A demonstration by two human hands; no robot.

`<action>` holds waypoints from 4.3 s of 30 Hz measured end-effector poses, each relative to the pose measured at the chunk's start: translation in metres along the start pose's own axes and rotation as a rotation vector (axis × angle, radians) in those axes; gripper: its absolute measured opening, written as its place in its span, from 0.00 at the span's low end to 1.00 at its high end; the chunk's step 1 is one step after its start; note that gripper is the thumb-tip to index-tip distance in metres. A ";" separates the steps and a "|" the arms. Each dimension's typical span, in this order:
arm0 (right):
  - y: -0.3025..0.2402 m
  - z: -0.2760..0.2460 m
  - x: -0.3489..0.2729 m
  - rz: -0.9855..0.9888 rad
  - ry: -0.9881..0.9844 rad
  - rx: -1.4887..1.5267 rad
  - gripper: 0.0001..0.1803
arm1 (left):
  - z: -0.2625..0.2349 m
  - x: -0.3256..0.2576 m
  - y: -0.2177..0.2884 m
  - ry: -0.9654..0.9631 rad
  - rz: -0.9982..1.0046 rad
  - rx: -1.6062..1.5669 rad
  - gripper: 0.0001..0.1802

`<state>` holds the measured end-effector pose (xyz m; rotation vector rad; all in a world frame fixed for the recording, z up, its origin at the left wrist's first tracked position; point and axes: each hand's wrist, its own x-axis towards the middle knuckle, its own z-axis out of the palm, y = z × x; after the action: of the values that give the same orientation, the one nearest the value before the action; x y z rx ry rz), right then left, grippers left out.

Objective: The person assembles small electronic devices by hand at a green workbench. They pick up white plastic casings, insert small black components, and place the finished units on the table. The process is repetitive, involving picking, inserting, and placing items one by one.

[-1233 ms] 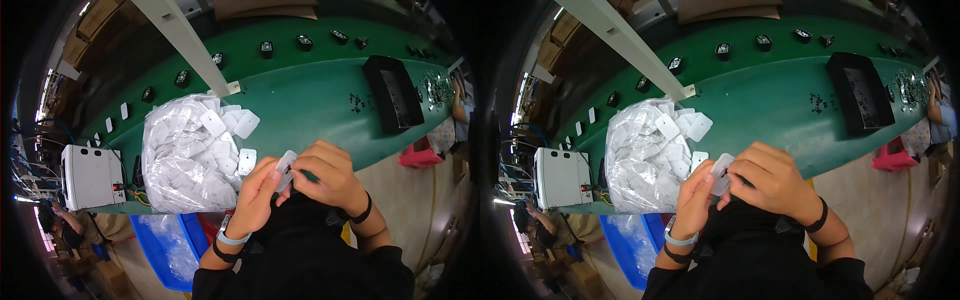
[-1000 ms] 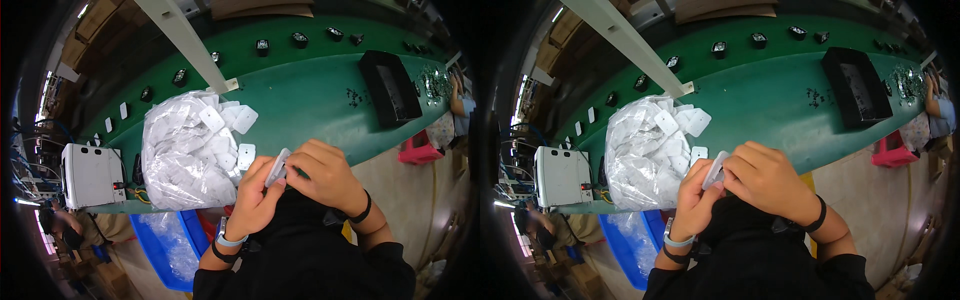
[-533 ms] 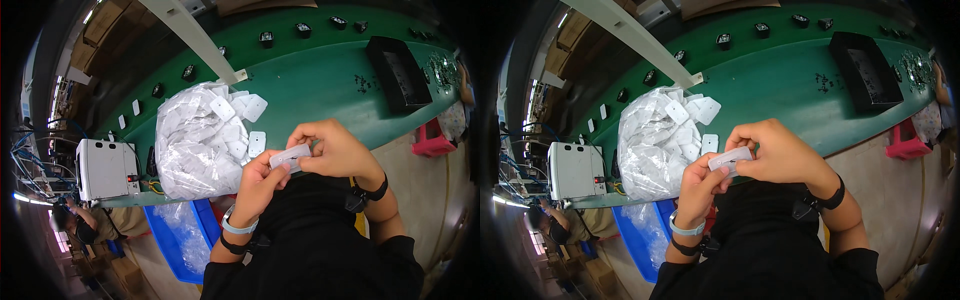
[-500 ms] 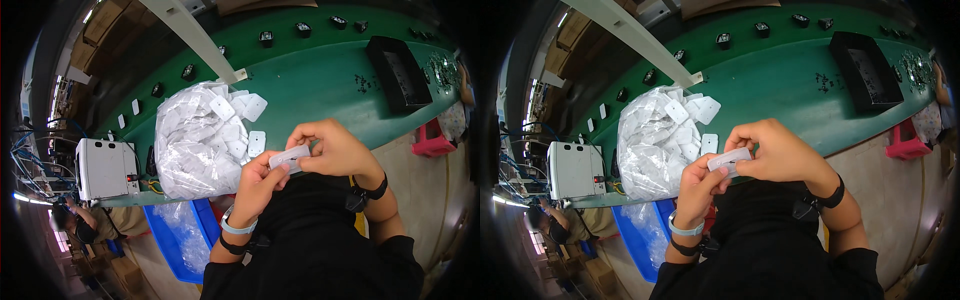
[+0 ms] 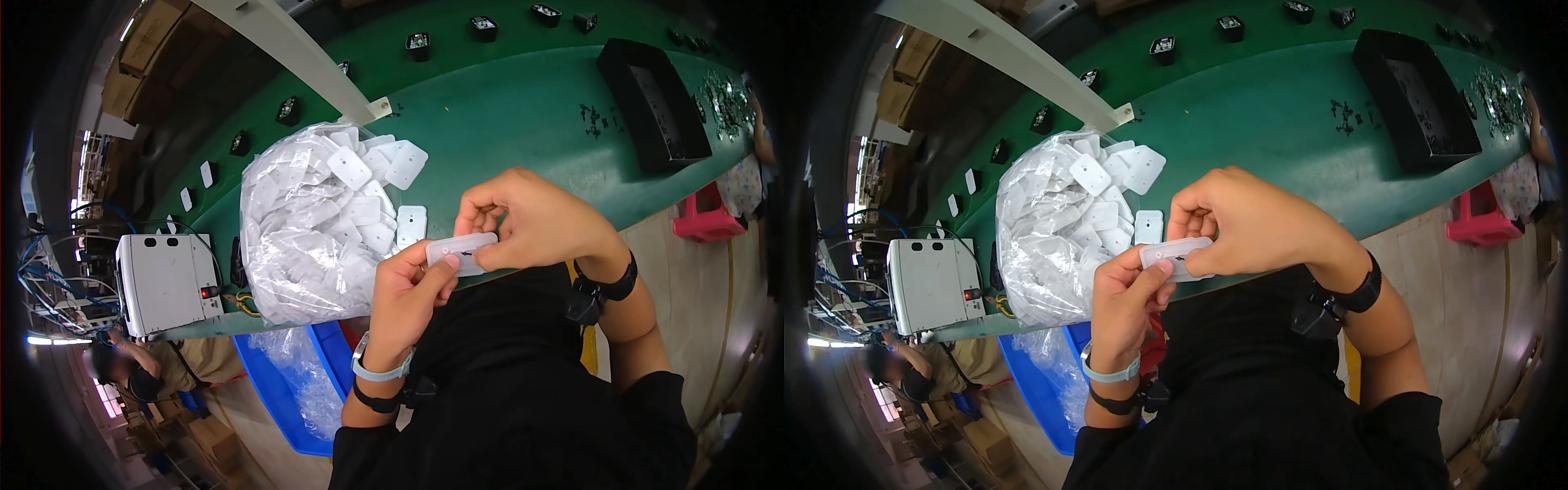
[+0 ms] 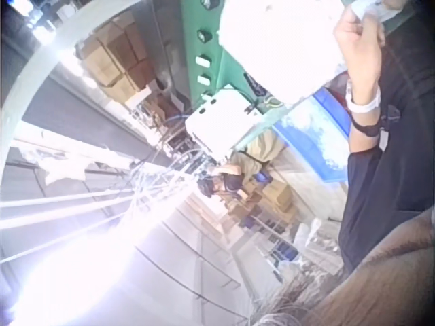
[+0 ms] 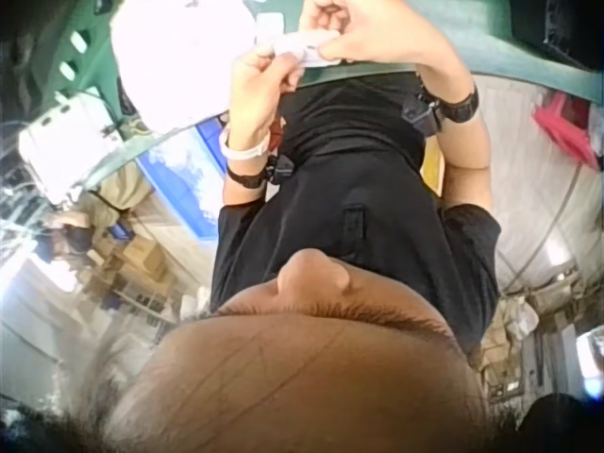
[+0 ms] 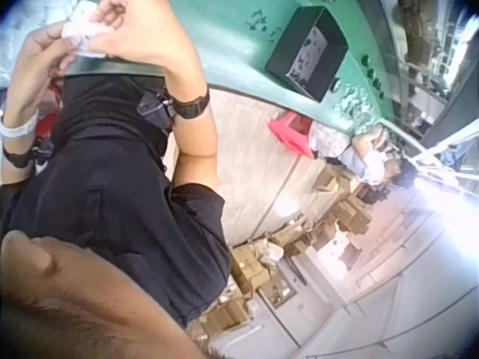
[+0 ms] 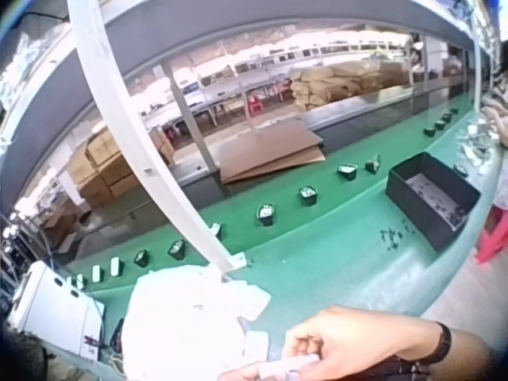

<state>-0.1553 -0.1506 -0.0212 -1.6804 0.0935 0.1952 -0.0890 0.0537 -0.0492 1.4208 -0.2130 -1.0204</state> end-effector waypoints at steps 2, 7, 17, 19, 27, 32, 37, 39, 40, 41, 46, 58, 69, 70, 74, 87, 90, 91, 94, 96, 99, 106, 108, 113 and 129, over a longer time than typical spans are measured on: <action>-0.004 0.001 0.001 0.026 0.017 -0.010 0.09 | 0.002 -0.001 0.001 0.031 0.063 0.061 0.06; -0.003 0.003 0.008 0.008 0.002 -0.043 0.13 | 0.001 0.007 -0.010 0.103 0.163 0.030 0.05; 0.042 0.026 0.055 -0.489 -0.057 0.341 0.34 | 0.003 0.018 0.015 0.137 0.081 -0.598 0.09; 0.038 0.024 0.063 -0.426 -0.126 0.453 0.34 | -0.009 0.019 0.015 0.043 0.062 -0.630 0.12; 0.052 -0.055 0.081 -0.492 0.108 0.632 0.45 | -0.145 0.065 0.117 0.343 0.356 0.469 0.11; 0.081 -0.080 0.091 -0.523 0.093 0.840 0.45 | -0.336 0.191 0.176 0.917 0.140 1.252 0.24; 0.081 -0.096 0.084 -0.496 0.143 0.889 0.46 | -0.410 0.277 0.168 0.647 -0.182 1.533 0.35; 0.081 -0.094 0.091 -0.506 0.092 0.951 0.45 | -0.472 0.261 0.153 0.529 0.152 1.768 0.29; 0.081 -0.094 0.094 -0.505 0.057 0.977 0.45 | -0.493 0.249 0.161 0.628 -0.106 1.611 0.28; 0.082 -0.096 0.092 -0.517 0.064 0.990 0.44 | -0.496 0.244 0.161 0.742 -0.071 1.532 0.28; 0.077 -0.099 0.086 -0.517 0.122 0.968 0.37 | -0.339 0.184 0.173 0.772 0.469 0.662 0.26; 0.073 -0.079 0.084 -0.513 -0.016 0.935 0.34 | -0.046 0.079 0.100 -0.036 0.272 0.074 0.36; 0.066 -0.075 0.071 -0.508 0.090 0.659 0.35 | 0.028 0.110 0.121 0.001 0.364 0.527 0.29; 0.065 -0.075 0.070 -0.495 0.099 0.655 0.34 | 0.030 0.111 0.121 0.007 0.367 0.523 0.29; 0.066 -0.076 0.070 -0.514 0.117 0.671 0.33 | 0.026 0.116 0.114 -0.002 0.386 0.546 0.28; 0.070 -0.080 0.072 -0.480 0.233 0.545 0.32 | 0.025 0.125 0.078 0.112 0.509 0.301 0.27; 0.074 -0.076 0.075 -0.517 0.279 0.547 0.33 | 0.024 0.128 0.068 0.157 0.580 0.307 0.26; 0.076 -0.075 0.075 -0.538 0.302 0.552 0.33 | 0.028 0.127 0.067 0.184 0.584 0.348 0.26; 0.078 -0.075 0.075 -0.487 0.288 0.581 0.33 | 0.035 0.124 0.065 0.235 0.580 0.433 0.27; 0.079 -0.074 0.075 -0.478 0.294 0.611 0.33 | 0.031 0.125 0.063 0.227 0.556 0.443 0.28; 0.080 -0.073 0.075 -0.514 0.359 0.519 0.33 | 0.029 0.129 0.054 0.229 0.553 0.369 0.28; 0.079 -0.056 0.073 -0.652 0.666 -0.102 0.36 | 0.041 0.118 0.045 0.299 0.479 0.450 0.32; 0.077 -0.042 0.075 -0.684 0.618 -0.151 0.34 | 0.031 0.107 0.047 0.348 0.423 0.485 0.33; 0.080 -0.048 0.077 -0.739 0.452 -0.373 0.24 | -0.041 0.113 0.107 0.388 0.574 0.624 0.30; 0.052 -0.130 0.041 -0.453 1.056 0.034 0.07 | -0.543 0.231 0.138 0.469 0.145 0.926 0.18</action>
<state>-0.1149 -0.2834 -0.0650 -1.5641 0.4880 -1.0381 0.4742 0.2565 -0.1425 2.3922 -0.4680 -0.4245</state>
